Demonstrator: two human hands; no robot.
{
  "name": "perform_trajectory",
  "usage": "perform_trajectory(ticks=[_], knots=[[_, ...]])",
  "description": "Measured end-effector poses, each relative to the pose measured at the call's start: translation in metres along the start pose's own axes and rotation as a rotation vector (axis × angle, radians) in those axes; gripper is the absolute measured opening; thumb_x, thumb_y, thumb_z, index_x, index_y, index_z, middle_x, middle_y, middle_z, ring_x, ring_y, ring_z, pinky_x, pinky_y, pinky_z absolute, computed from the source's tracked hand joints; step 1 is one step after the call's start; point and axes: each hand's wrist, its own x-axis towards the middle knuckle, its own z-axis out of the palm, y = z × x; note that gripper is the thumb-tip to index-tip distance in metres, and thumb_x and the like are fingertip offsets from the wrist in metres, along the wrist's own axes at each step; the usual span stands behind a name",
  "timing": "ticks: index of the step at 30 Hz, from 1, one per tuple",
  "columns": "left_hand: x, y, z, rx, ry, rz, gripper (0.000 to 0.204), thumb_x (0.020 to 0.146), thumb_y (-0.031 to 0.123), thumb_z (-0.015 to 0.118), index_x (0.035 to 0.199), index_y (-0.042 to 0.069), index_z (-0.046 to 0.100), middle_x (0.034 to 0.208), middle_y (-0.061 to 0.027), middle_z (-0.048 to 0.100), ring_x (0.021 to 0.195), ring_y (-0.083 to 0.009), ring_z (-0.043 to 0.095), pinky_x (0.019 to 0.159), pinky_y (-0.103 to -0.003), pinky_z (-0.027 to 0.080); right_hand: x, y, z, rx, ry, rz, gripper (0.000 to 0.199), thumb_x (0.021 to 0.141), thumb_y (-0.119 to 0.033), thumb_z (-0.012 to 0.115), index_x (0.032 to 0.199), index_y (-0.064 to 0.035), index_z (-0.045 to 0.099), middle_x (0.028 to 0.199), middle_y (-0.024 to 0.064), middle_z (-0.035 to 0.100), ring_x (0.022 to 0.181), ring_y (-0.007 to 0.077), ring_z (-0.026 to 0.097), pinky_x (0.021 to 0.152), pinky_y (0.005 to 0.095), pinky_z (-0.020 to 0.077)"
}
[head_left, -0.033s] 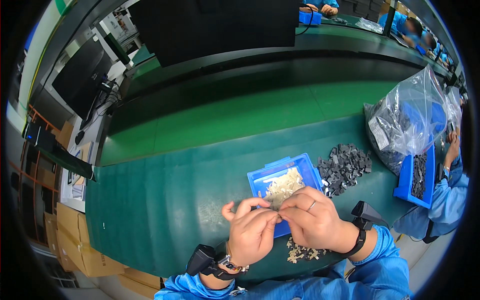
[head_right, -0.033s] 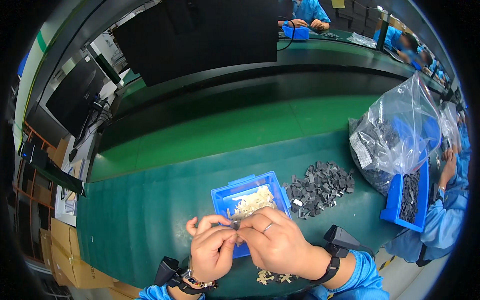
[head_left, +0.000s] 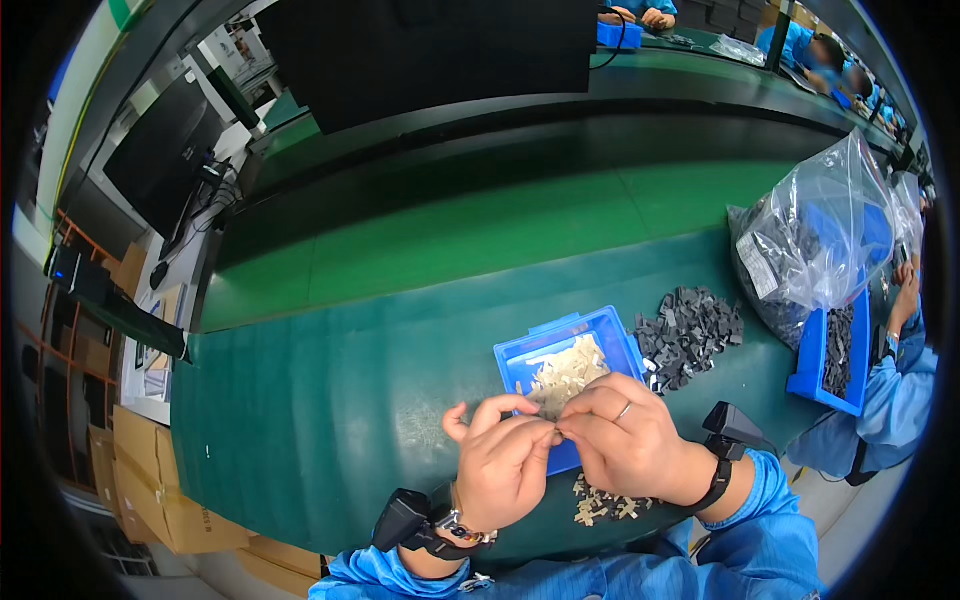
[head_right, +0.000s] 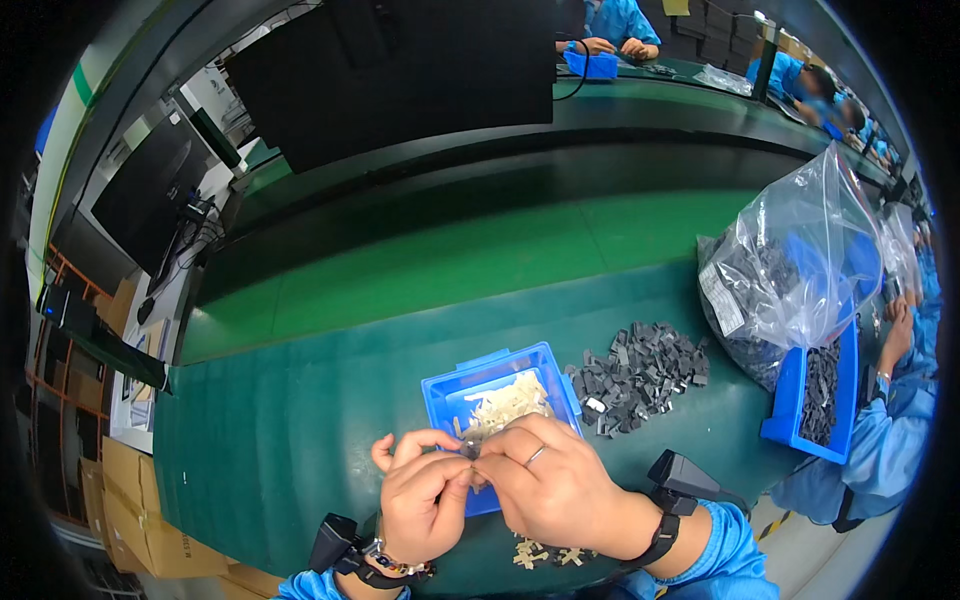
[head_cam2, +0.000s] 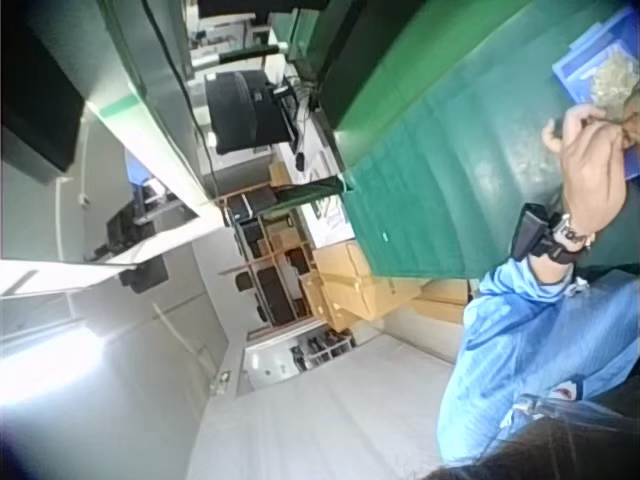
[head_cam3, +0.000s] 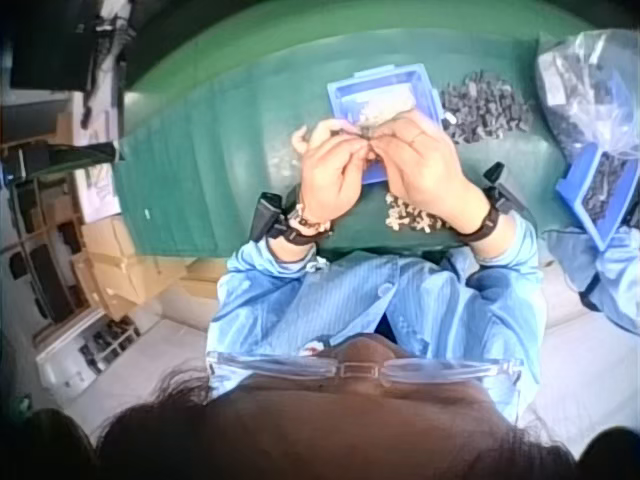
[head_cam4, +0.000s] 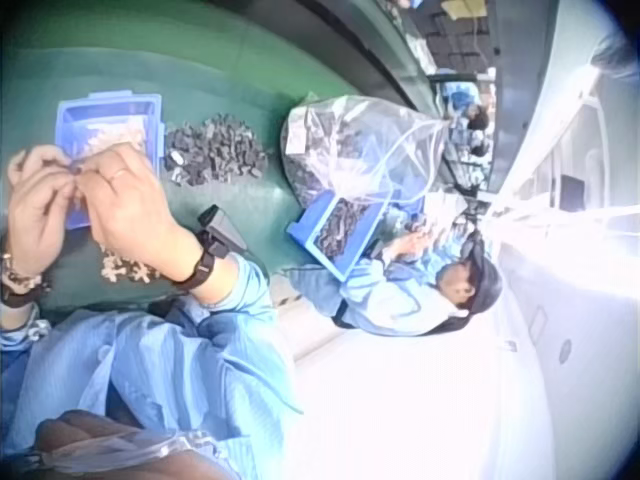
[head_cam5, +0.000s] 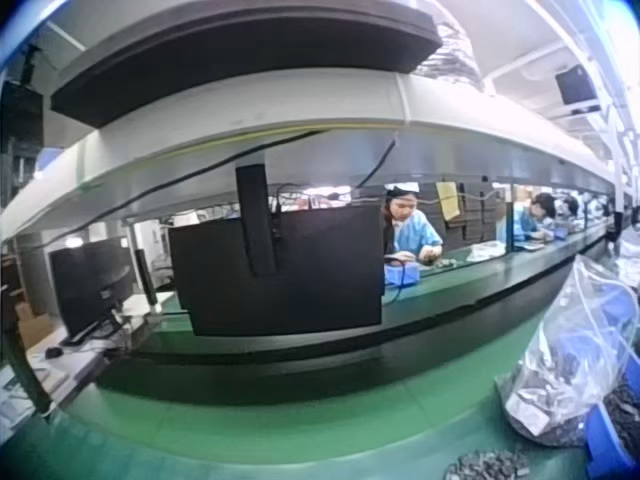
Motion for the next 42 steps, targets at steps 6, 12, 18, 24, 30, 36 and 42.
perform_trajectory(ticks=[6,12,18,24,30,36,42], knots=[[-0.004,-0.003,-0.002,-0.005,0.031,-0.044,0.006,0.086,0.007,0.064,0.084,0.011,0.068,0.078,0.0054,0.069,0.097,-0.0208,0.062,0.099,-0.049,0.018,0.001,0.007,-0.01,-0.16,0.0,0.049,0.02,0.066,0.002,0.068,0.086,-0.002,0.067,0.086,0.0076,0.064,0.078,0.0261,0.062,0.065,0.0368,0.0505],[0.0,0.001,-0.001,0.047,0.032,-0.071,0.006,0.086,0.006,0.064,0.085,0.01,0.069,0.078,0.0042,0.069,0.099,-0.0221,0.06,0.1,-0.045,0.021,0.002,0.009,-0.015,-0.105,-0.055,0.04,0.023,0.068,0.001,0.07,0.09,-0.002,0.07,0.089,0.0073,0.065,0.081,0.0261,0.062,0.069,0.0368,0.0501],[-0.001,0.0,0.0,0.153,-0.009,-0.02,0.008,0.082,0.004,0.067,0.084,0.011,0.071,0.079,0.0034,0.069,0.098,-0.0215,0.06,0.101,-0.046,0.019,0.004,0.003,-0.014,0.02,-0.085,0.054,0.019,0.07,-0.002,0.073,0.089,-0.0031,0.07,0.088,0.0063,0.064,0.082,0.0255,0.061,0.07,0.0367,0.0481],[-0.002,0.002,0.002,0.164,0.03,-0.008,0.008,0.076,0.006,0.074,0.083,0.011,0.073,0.079,0.0025,0.07,0.096,-0.0208,0.062,0.104,-0.047,0.017,0.001,0.003,-0.012,0.039,-0.09,0.072,0.015,0.071,-0.002,0.072,0.086,-0.0028,0.067,0.085,0.007,0.062,0.082,0.027,0.059,0.07,0.0376,0.0473],[-0.005,0.0,0.002,0.154,0.089,0.03,0.009,0.075,0.01,0.077,0.081,0.012,0.072,0.082,0.0029,0.071,0.096,-0.0203,0.064,0.104,-0.049,0.013,0.001,0.002,-0.011,0.072,-0.113,0.094,0.016,0.071,0.0,0.069,0.086,-0.0025,0.065,0.087,0.0084,0.062,0.084,0.0287,0.059,0.072,0.0383,0.0481],[-0.005,0.001,0.001,0.174,0.038,0.059,0.007,0.077,0.011,0.075,0.083,0.013,0.071,0.087,0.0038,0.071,0.101,-0.0201,0.064,0.101,-0.052,0.011,0.001,0.002,-0.011,0.074,-0.154,0.059,0.023,0.068,0.0,0.068,0.091,-0.0029,0.064,0.09,0.0084,0.062,0.087,0.029,0.059,0.075,0.0383,0.0487],[-0.002,-0.002,0.0,0.114,-0.008,0.068,0.009,0.077,0.007,0.073,0.085,0.012,0.071,0.088,0.0033,0.07,0.101,-0.0207,0.063,0.1,-0.053,0.013,0.0,0.003,-0.011,0.056,-0.18,0.051,0.027,0.066,-0.001,0.067,0.092,-0.0032,0.064,0.091,0.0083,0.062,0.089,0.0289,0.059,0.076,0.0388,0.0487]])
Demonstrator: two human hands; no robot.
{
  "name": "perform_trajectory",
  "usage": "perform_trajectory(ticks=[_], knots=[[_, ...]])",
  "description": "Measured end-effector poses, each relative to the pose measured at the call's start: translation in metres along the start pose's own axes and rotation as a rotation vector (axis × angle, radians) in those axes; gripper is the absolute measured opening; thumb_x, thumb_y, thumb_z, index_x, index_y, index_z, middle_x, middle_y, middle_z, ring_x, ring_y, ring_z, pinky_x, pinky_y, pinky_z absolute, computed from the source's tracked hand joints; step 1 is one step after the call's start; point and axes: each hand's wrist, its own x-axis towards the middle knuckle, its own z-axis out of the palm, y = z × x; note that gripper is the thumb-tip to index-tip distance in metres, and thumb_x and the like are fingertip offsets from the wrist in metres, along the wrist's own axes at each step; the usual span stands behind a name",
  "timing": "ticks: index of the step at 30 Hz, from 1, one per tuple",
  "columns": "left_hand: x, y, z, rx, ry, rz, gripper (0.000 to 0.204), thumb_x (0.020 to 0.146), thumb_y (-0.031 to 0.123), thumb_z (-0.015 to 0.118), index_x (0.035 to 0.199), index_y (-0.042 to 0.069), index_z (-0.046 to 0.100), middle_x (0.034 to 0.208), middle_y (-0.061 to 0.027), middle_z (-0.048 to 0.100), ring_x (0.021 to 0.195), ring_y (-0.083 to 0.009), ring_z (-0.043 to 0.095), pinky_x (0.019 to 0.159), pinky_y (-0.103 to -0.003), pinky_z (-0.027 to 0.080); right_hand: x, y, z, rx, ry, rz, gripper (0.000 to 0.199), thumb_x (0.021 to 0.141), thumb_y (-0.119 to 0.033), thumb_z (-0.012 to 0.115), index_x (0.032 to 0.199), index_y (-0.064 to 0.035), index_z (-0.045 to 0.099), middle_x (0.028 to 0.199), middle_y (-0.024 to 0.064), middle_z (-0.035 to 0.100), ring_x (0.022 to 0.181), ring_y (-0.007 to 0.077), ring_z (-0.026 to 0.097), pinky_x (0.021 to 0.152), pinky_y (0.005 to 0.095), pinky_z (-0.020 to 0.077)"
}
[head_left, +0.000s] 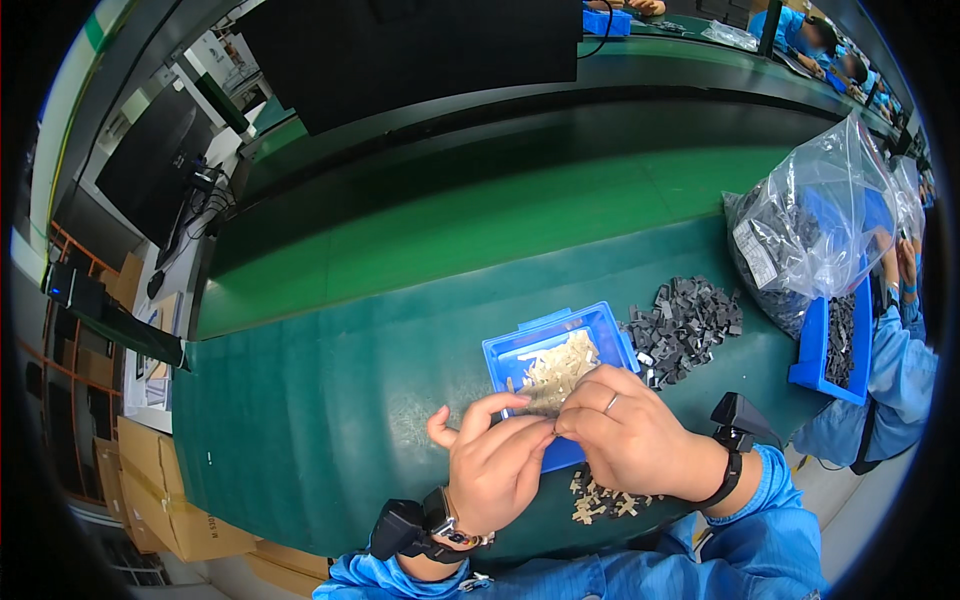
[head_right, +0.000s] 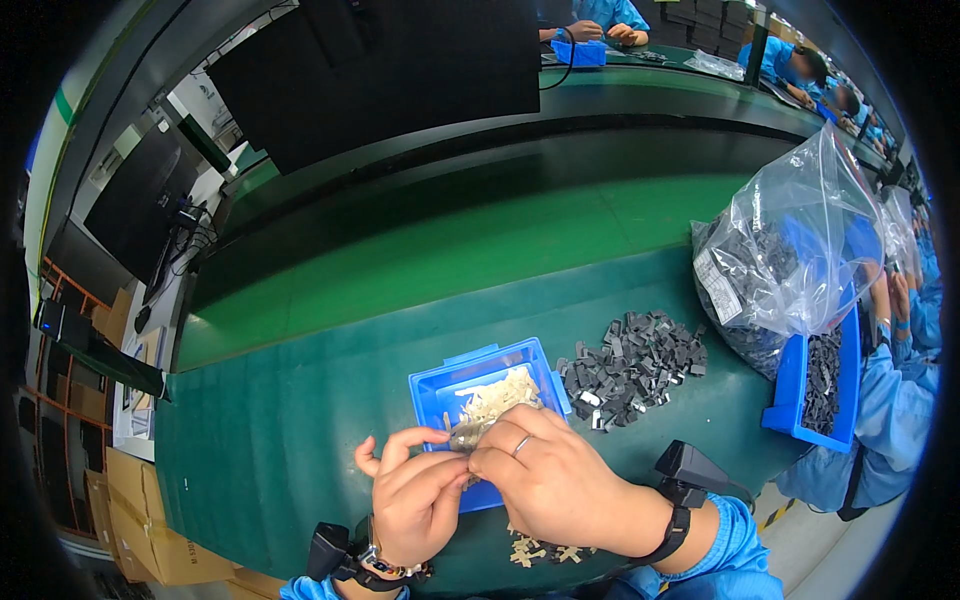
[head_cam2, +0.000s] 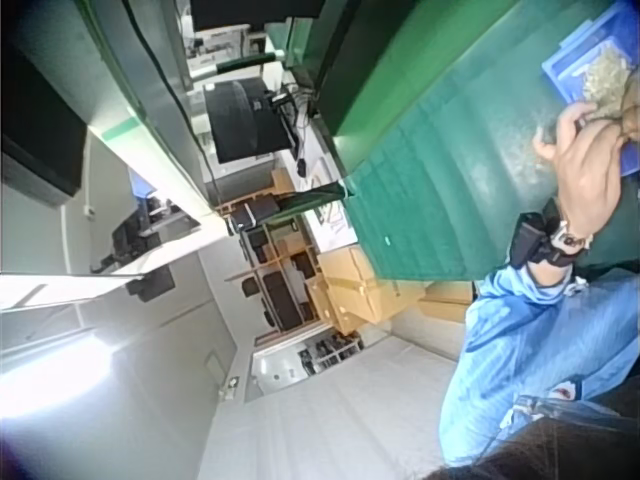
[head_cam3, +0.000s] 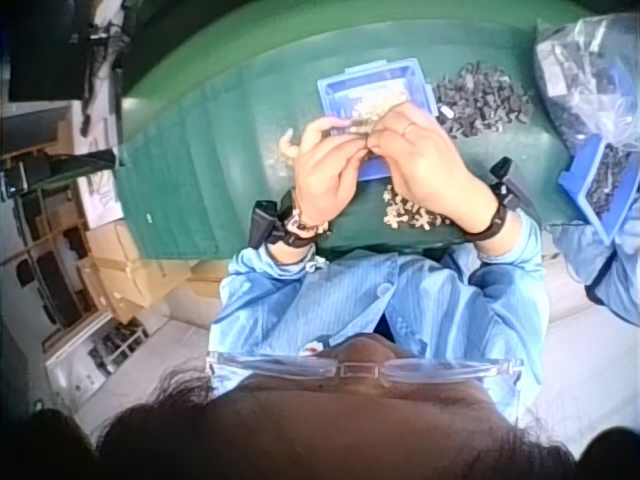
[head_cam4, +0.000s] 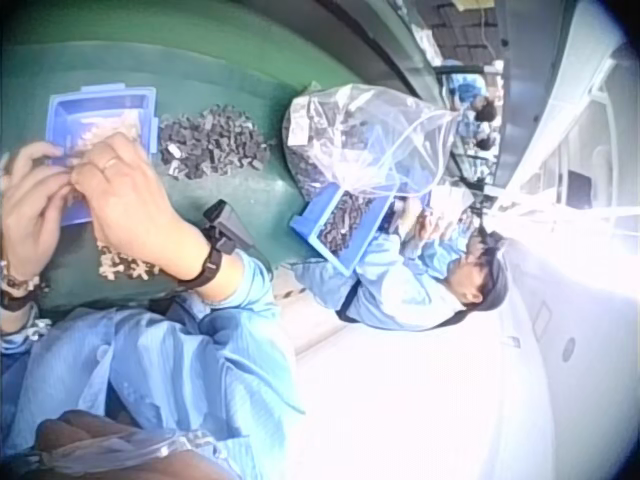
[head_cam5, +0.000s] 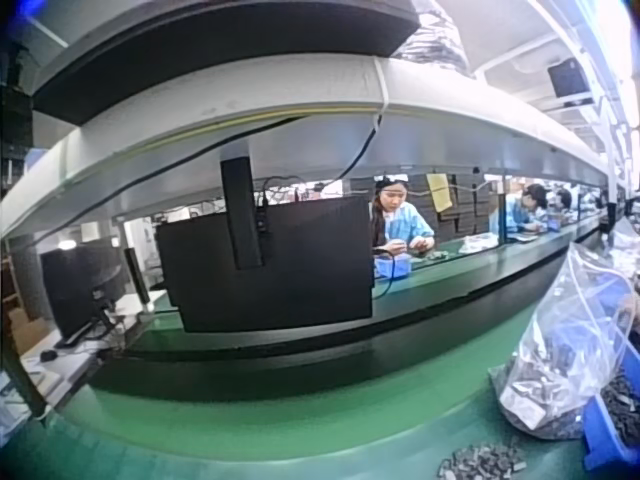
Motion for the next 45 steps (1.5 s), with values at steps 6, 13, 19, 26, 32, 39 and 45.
perform_trajectory(ticks=[6,13,19,26,32,39,45], knots=[[0.001,-0.002,0.0,-0.017,-0.023,0.016,0.011,0.076,0.005,0.071,0.085,0.012,0.07,0.087,0.0033,0.07,0.1,-0.0205,0.064,0.099,-0.053,0.014,0.0,-0.001,-0.004,-0.056,-0.054,-0.002,0.031,0.064,-0.004,0.067,0.095,-0.004,0.064,0.094,0.0076,0.061,0.095,0.0285,0.058,0.08,0.0388,0.0475],[0.003,0.006,-0.002,-0.028,-0.008,-0.068,0.008,0.075,0.002,0.07,0.076,0.01,0.07,0.077,0.0011,0.07,0.092,-0.0206,0.063,0.106,-0.047,0.016,-0.001,-0.003,-0.005,-0.091,-0.065,-0.009,0.032,0.063,-0.003,0.067,0.095,-0.0048,0.064,0.094,0.0071,0.061,0.094,0.0281,0.057,0.08,0.038,0.0465],[0.004,0.002,-0.003,0.054,0.051,-0.045,0.008,0.072,0.003,0.072,0.076,0.01,0.072,0.077,0.0011,0.07,0.088,-0.0206,0.064,0.099,-0.046,0.027,0.0,0.006,-0.01,-0.121,0.121,0.029,0.026,0.061,-0.001,0.068,0.086,-0.0048,0.067,0.088,0.0076,0.062,0.086,0.0285,0.059,0.071,0.0391,0.0476],[0.005,-0.005,0.001,-0.08,0.065,0.018,0.016,0.068,-0.003,0.072,0.081,0.005,0.073,0.081,-0.0055,0.07,0.088,-0.0247,0.064,0.086,-0.042,0.041,0.001,0.012,-0.013,-0.131,0.132,-0.078,0.022,0.066,-0.004,0.069,0.088,-0.0067,0.069,0.088,0.0049,0.061,0.082,0.0258,0.059,0.068,0.0362,0.0467],[0.006,-0.006,-0.012,-0.285,-0.041,-0.066,0.01,0.082,0.011,0.067,0.084,0.003,0.072,0.084,-0.0068,0.071,0.094,-0.0257,0.064,0.088,-0.04,0.038,0.002,0.01,-0.018,-0.213,0.115,-0.339,0.023,0.068,-0.015,0.07,0.091,-0.0104,0.071,0.094,0.0013,0.062,0.086,0.0193,0.06,0.065,0.0314,0.045],[0.005,-0.009,-0.015,-0.471,-0.172,-0.177,0.013,0.089,0.014,0.065,0.084,0.004,0.072,0.083,-0.0038,0.072,0.098,-0.0234,0.061,0.093,-0.039,0.035,0.002,0.006,-0.016,-0.282,0.136,-0.441,0.024,0.068,-0.016,0.07,0.091,-0.0111,0.071,0.094,0.0002,0.063,0.087,0.0176,0.06,0.064,0.0282,0.0442],[0.003,-0.008,-0.009,-0.524,-0.074,-0.198,0.003,0.084,0.005,0.069,0.084,0.004,0.072,0.079,-0.0019,0.072,0.096,-0.0223,0.061,0.093,-0.039,0.038,0.002,0.008,-0.014,-0.166,0.128,-0.271,0.024,0.067,-0.012,0.074,0.09,-0.0089,0.071,0.092,0.0027,0.064,0.084,0.0214,0.06,0.066,0.0314,0.0462]])
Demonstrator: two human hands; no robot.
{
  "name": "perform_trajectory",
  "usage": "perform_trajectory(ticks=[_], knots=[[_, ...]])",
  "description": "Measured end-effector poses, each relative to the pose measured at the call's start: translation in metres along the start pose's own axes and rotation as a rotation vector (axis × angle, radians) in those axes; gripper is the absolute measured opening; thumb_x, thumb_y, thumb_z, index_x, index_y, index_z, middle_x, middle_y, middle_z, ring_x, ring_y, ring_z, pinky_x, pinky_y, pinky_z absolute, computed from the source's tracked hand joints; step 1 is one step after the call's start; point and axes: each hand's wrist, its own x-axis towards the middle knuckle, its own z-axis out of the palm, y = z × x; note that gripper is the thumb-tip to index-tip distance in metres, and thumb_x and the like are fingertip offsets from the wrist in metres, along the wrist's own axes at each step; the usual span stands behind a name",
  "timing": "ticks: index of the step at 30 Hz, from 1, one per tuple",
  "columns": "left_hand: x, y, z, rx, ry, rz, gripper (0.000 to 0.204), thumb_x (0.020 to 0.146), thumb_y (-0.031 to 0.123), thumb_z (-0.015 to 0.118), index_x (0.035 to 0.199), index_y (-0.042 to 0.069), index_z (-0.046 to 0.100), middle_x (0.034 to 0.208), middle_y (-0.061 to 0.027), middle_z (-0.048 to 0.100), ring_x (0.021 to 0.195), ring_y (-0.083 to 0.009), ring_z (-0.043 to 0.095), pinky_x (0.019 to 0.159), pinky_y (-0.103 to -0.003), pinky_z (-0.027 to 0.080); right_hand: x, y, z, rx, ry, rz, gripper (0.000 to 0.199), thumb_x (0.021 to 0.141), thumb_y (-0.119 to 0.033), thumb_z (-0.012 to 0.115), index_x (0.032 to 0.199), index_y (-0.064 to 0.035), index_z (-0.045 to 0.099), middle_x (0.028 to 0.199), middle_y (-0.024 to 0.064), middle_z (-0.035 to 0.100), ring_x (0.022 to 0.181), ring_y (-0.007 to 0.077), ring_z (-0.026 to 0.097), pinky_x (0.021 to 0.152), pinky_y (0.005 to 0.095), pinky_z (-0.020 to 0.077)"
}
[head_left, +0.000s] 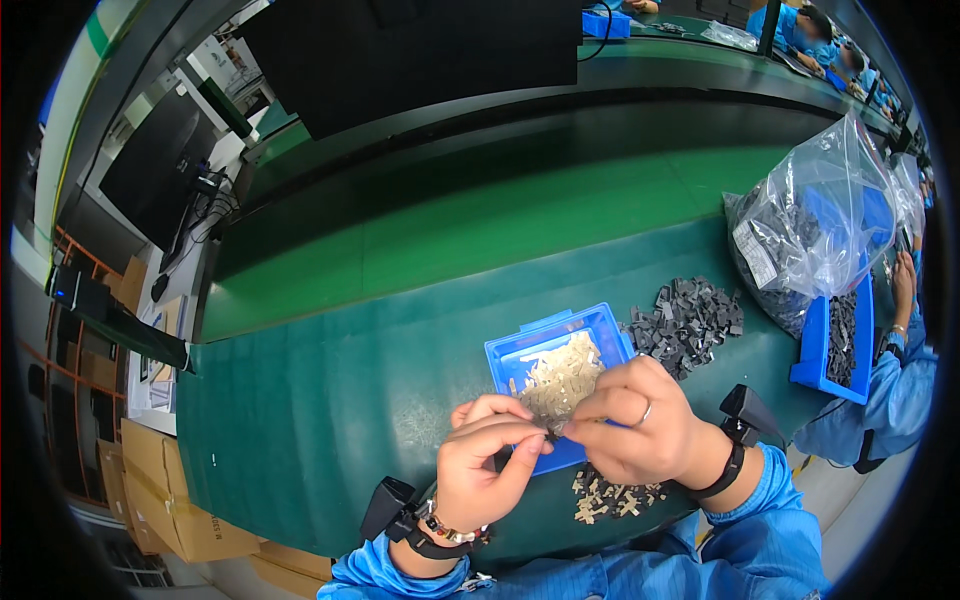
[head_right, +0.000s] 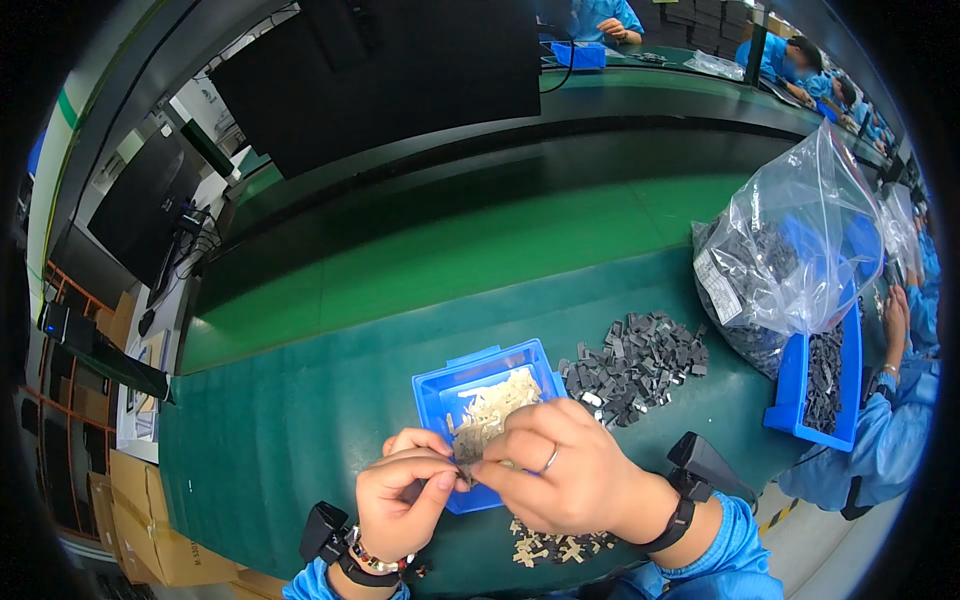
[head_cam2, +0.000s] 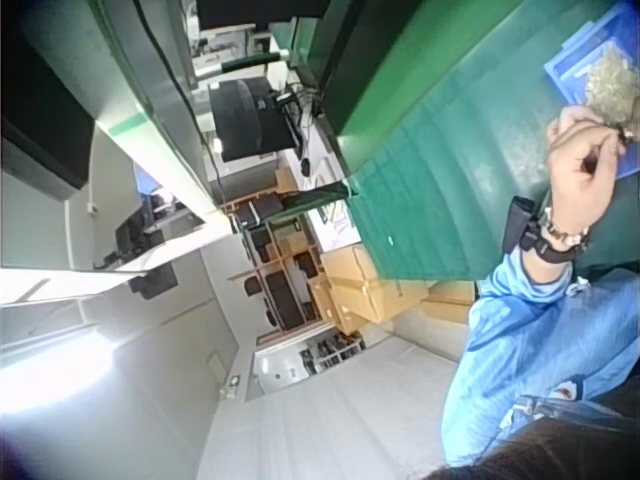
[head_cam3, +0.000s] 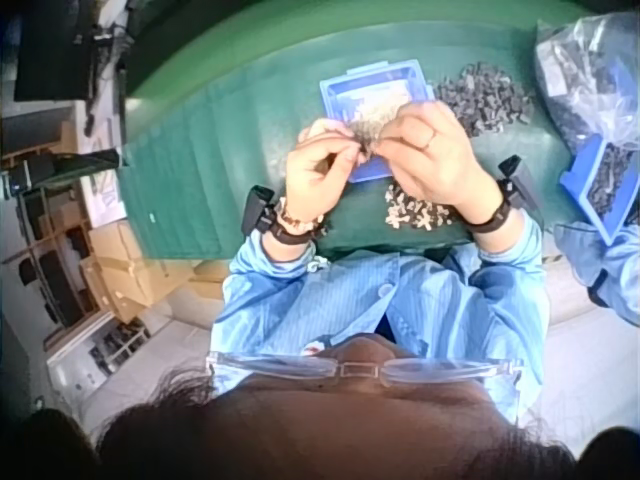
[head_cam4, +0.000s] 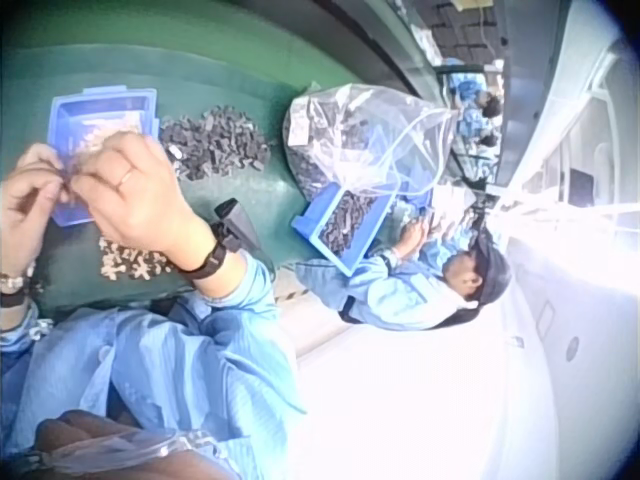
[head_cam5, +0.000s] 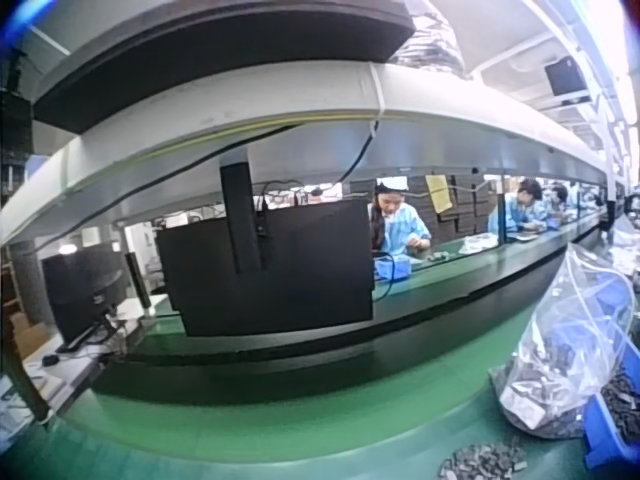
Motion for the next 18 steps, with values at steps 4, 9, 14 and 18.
perform_trajectory(ticks=[4,9,14,18], knots=[[0.003,0.002,0.004,0.019,0.027,0.047,0.004,0.081,0.003,0.071,0.085,0.003,0.072,0.08,-0.0026,0.072,0.092,-0.0229,0.062,0.092,-0.038,0.038,-0.001,-0.005,0.005,0.267,0.081,0.219,0.026,0.064,-0.007,0.079,0.089,-0.0059,0.071,0.089,0.0053,0.065,0.079,0.0252,0.06,0.066,0.0351,0.0487],[0.001,0.008,0.003,0.292,0.035,0.139,0.007,0.076,0.005,0.074,0.083,0.004,0.075,0.083,-0.0029,0.072,0.089,-0.0232,0.063,0.087,-0.038,0.035,-0.003,-0.007,0.011,0.253,0.098,0.205,0.023,0.064,-0.005,0.079,0.086,-0.0036,0.07,0.087,0.0054,0.065,0.08,0.0254,0.06,0.067,0.0351,0.0502],[-0.002,0.01,0.005,0.387,0.08,0.13,0.015,0.078,0.007,0.072,0.092,0.002,0.073,0.083,-0.0022,0.073,0.094,-0.0229,0.061,0.093,-0.041,0.03,0.002,-0.001,-0.002,0.223,0.085,0.249,0.014,0.07,0.001,0.073,0.081,-0.0063,0.068,0.084,0.0062,0.066,0.079,0.0282,0.061,0.073,0.0375,0.0508],[-0.003,0.004,0.003,0.345,0.117,0.033,0.015,0.079,0.009,0.071,0.093,0.002,0.072,0.083,-0.0006,0.073,0.096,-0.0223,0.06,0.095,-0.041,0.029,-0.006,0.041,-0.043,-0.117,0.211,0.451,0.019,0.072,0.007,0.069,0.088,-0.002,0.065,0.085,0.0104,0.067,0.082,0.0297,0.063,0.075,0.0396,0.0504]])
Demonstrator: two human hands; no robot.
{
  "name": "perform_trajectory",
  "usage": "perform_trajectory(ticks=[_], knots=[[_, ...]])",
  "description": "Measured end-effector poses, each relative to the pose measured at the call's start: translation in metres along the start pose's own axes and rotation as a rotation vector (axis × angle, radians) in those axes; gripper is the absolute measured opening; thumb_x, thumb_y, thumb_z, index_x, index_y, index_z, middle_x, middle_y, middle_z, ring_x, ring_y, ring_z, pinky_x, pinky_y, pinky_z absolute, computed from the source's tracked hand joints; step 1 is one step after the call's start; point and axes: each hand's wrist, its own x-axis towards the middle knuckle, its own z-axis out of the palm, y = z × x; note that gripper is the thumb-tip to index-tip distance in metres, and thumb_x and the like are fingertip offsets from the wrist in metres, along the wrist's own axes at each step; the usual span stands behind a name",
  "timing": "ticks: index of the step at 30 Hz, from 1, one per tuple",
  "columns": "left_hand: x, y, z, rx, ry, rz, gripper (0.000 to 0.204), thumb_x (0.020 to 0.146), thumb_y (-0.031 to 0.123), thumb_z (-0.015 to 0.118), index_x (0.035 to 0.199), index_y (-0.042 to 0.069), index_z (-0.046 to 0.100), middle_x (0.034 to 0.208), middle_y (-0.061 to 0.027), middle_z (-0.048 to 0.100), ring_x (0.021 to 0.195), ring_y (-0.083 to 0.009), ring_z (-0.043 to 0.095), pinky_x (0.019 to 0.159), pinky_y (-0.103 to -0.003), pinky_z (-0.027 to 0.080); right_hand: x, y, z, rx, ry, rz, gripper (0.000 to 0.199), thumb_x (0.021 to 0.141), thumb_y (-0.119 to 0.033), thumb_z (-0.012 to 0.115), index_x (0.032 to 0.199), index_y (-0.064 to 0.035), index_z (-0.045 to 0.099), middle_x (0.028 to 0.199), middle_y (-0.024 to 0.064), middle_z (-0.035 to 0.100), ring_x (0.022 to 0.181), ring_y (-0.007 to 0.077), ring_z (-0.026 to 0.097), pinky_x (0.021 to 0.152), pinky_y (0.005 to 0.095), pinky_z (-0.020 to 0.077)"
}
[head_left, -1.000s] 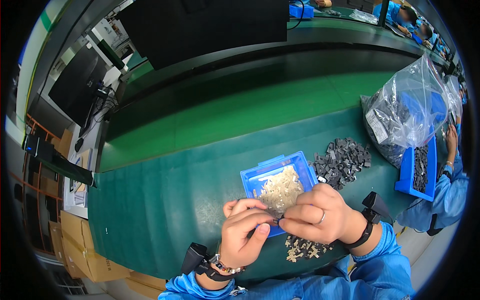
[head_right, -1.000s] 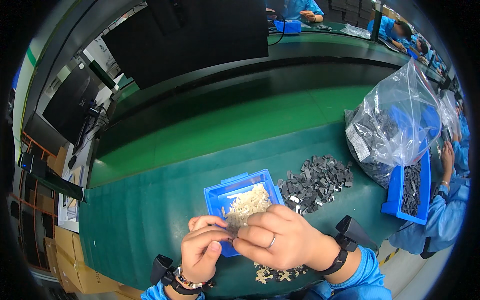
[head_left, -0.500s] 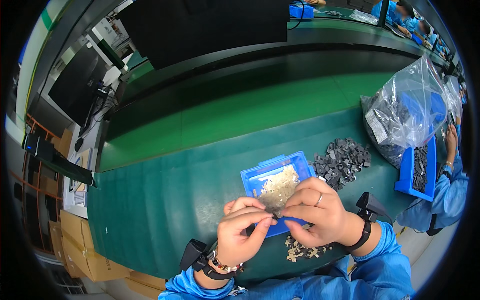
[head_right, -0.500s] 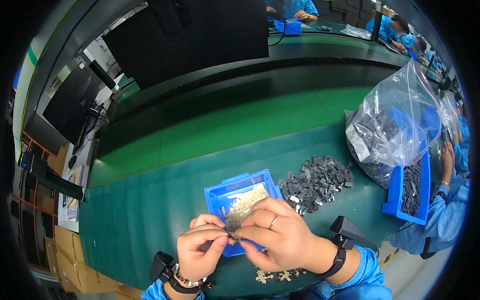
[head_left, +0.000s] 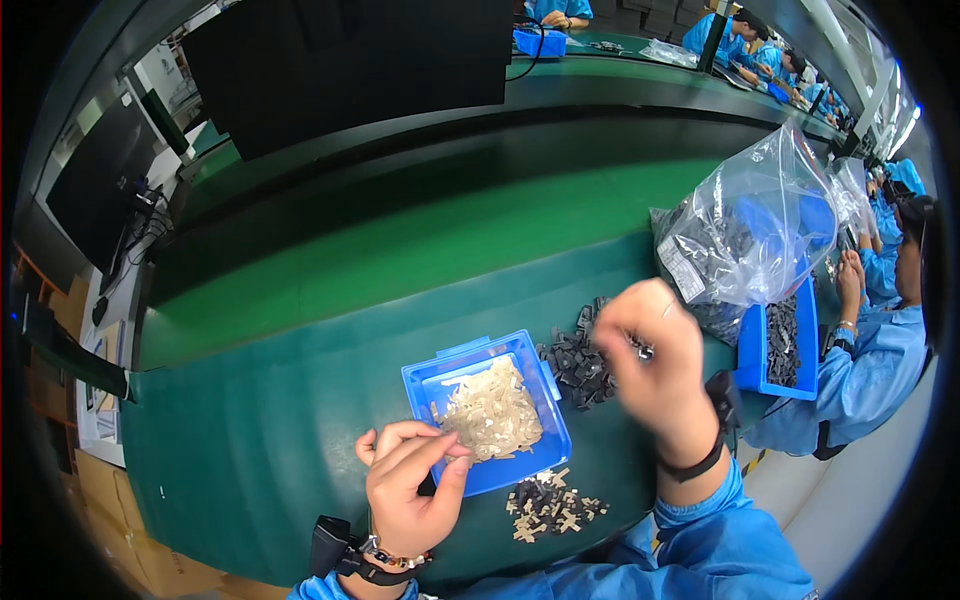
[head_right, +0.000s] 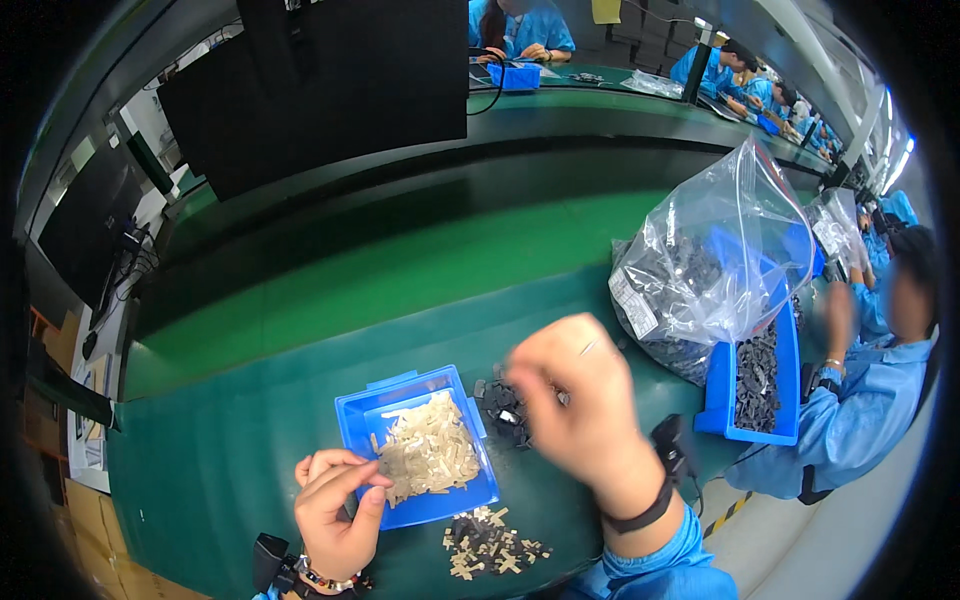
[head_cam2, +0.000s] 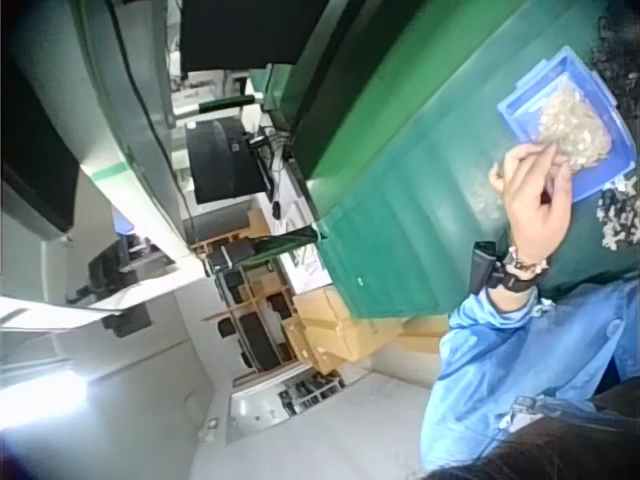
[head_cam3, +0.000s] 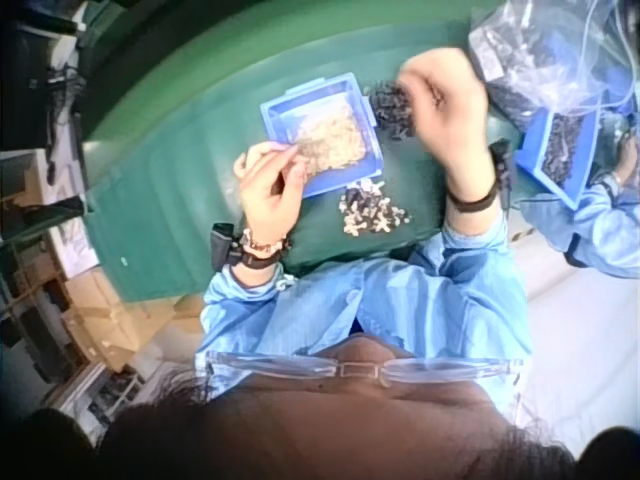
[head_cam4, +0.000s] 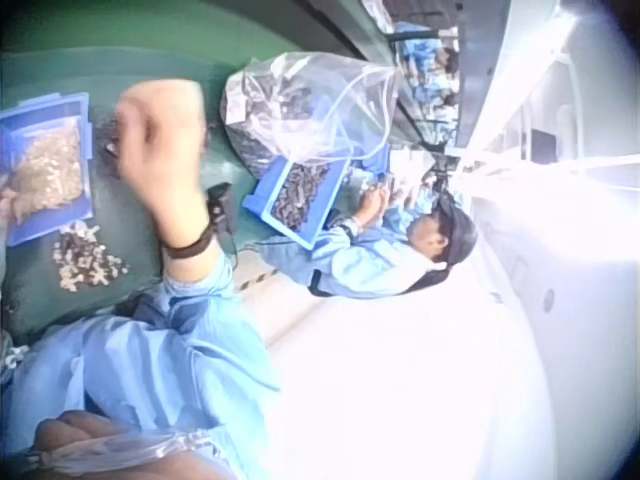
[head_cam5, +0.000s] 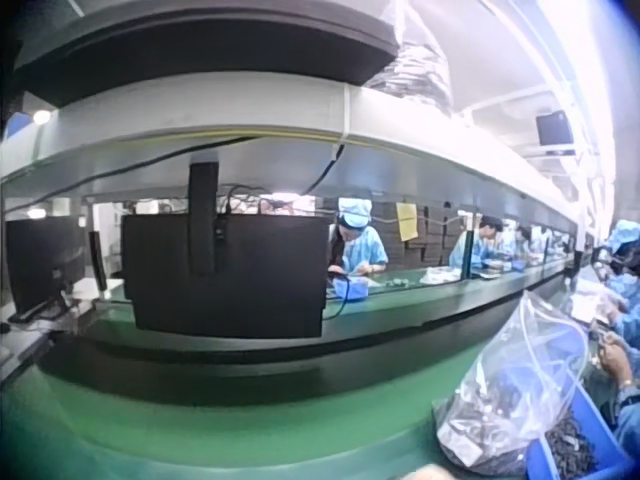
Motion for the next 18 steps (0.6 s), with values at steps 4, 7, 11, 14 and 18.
perform_trajectory(ticks=[4,7,11,14,18], knots=[[0.004,0.006,0.006,0.035,-0.034,0.04,0.013,0.079,0.009,0.071,0.091,0.004,0.072,0.083,-0.0002,0.073,0.095,-0.022,0.061,0.095,-0.041,0.029,-0.013,0.07,-0.019,-0.143,-0.066,0.237,0.042,0.072,0.013,0.065,0.112,0.0001,0.066,0.092,0.0133,0.069,0.086,0.0317,0.064,0.077,0.0373,0.0523],[0.002,0.003,0.003,0.051,-0.034,0.032,0.01,0.079,0.009,0.072,0.088,0.005,0.072,0.082,-0.0003,0.073,0.095,-0.0214,0.061,0.094,-0.04,0.03,-0.008,0.076,-0.009,-0.079,-0.188,0.252,0.042,0.072,0.013,0.065,0.112,-0.0007,0.067,0.092,0.0129,0.07,0.089,0.031,0.063,0.079,0.0379,0.0526],[0.003,0.005,0.004,0.057,-0.026,0.037,0.008,0.077,0.009,0.073,0.085,0.006,0.073,0.082,-0.0002,0.072,0.094,-0.0206,0.062,0.095,-0.042,0.028,-0.009,0.075,-0.008,-0.122,-0.234,0.275,0.045,0.07,0.012,0.067,0.112,-0.0015,0.067,0.091,0.0114,0.07,0.091,0.0308,0.063,0.08,0.0376,0.0522],[0.002,0.005,0.004,0.066,-0.029,0.055,0.008,0.076,0.009,0.073,0.084,0.007,0.073,0.083,-0.0004,0.072,0.093,-0.0204,0.062,0.095,-0.043,0.027,-0.012,0.074,-0.012,-0.19,-0.261,0.272,0.047,0.068,0.012,0.068,0.113,-0.0015,0.067,0.09,0.0111,0.07,0.091,0.0306,0.063,0.081,0.038,0.052],[0.0,0.005,0.001,0.063,-0.023,0.061,0.01,0.075,0.008,0.074,0.085,0.007,0.073,0.084,-0.0006,0.072,0.093,-0.0208,0.062,0.095,-0.043,0.027,-0.01,0.061,-0.013,-0.124,-0.244,0.261,0.047,0.068,0.012,0.069,0.113,-0.0018,0.067,0.091,0.011,0.07,0.09,0.0299,0.064,0.077,0.0379,0.0525]])
